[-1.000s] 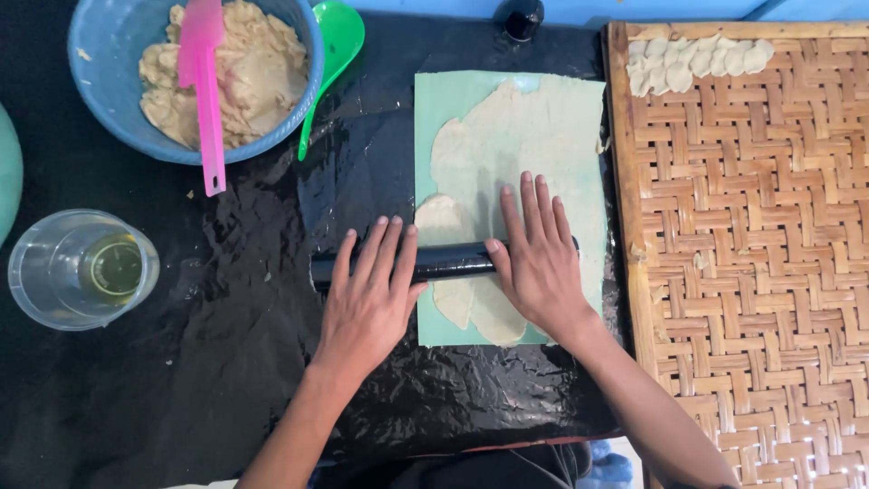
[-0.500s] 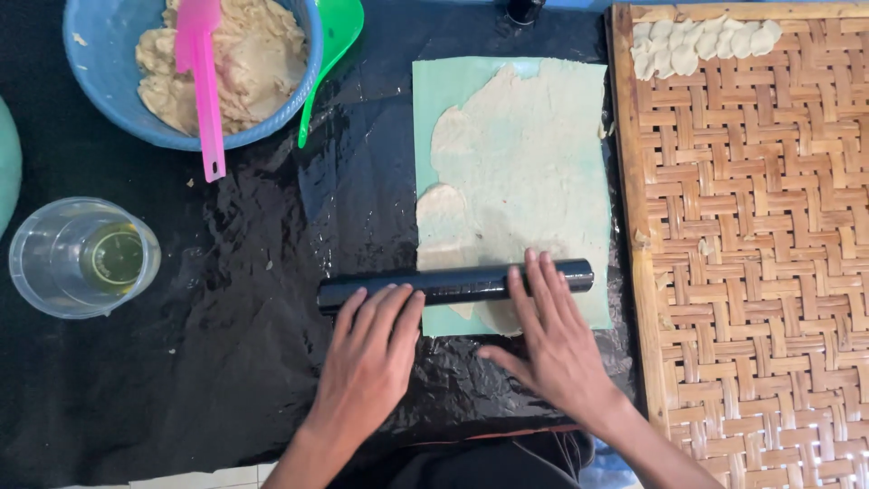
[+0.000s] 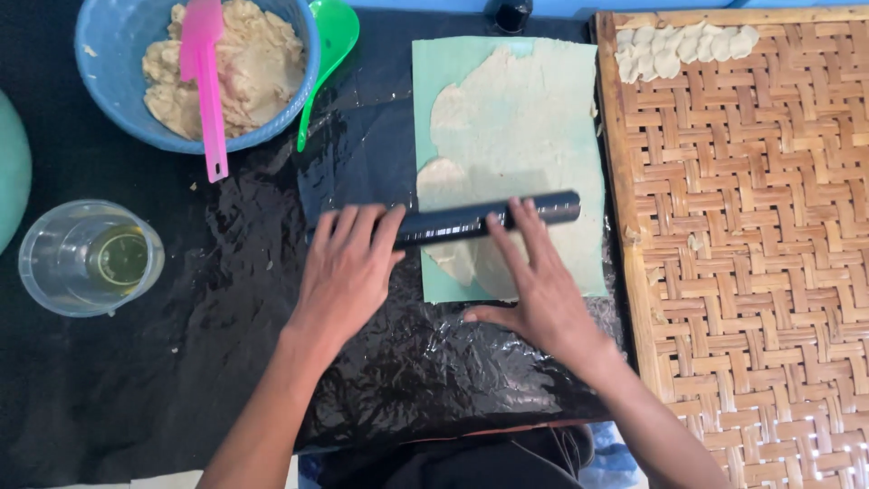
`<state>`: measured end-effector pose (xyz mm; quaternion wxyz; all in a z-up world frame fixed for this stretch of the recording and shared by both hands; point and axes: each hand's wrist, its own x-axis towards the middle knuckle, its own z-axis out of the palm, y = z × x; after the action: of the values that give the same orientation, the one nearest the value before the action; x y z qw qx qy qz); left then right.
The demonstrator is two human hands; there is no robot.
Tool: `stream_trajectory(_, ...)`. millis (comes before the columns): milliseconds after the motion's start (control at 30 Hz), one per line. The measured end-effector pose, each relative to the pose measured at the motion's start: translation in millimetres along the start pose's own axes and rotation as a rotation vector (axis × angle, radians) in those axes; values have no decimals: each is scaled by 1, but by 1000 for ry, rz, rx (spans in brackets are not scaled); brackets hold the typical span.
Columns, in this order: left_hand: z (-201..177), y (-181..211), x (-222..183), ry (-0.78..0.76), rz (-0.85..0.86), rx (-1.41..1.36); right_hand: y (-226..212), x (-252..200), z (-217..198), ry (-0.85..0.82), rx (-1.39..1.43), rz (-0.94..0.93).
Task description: Flattening a food mixture onto a plastic sheet using a rolling tool and a spatula.
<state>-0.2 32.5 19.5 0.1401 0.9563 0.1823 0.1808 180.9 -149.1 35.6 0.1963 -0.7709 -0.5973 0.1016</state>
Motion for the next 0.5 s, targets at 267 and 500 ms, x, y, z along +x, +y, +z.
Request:
stream_trajectory(267,22,-4,27,13,50,-2,61,70,1,193,-47,42)
stream_trajectory(500,39,7,15,58,4,23,70,68,27,135,-283,2)
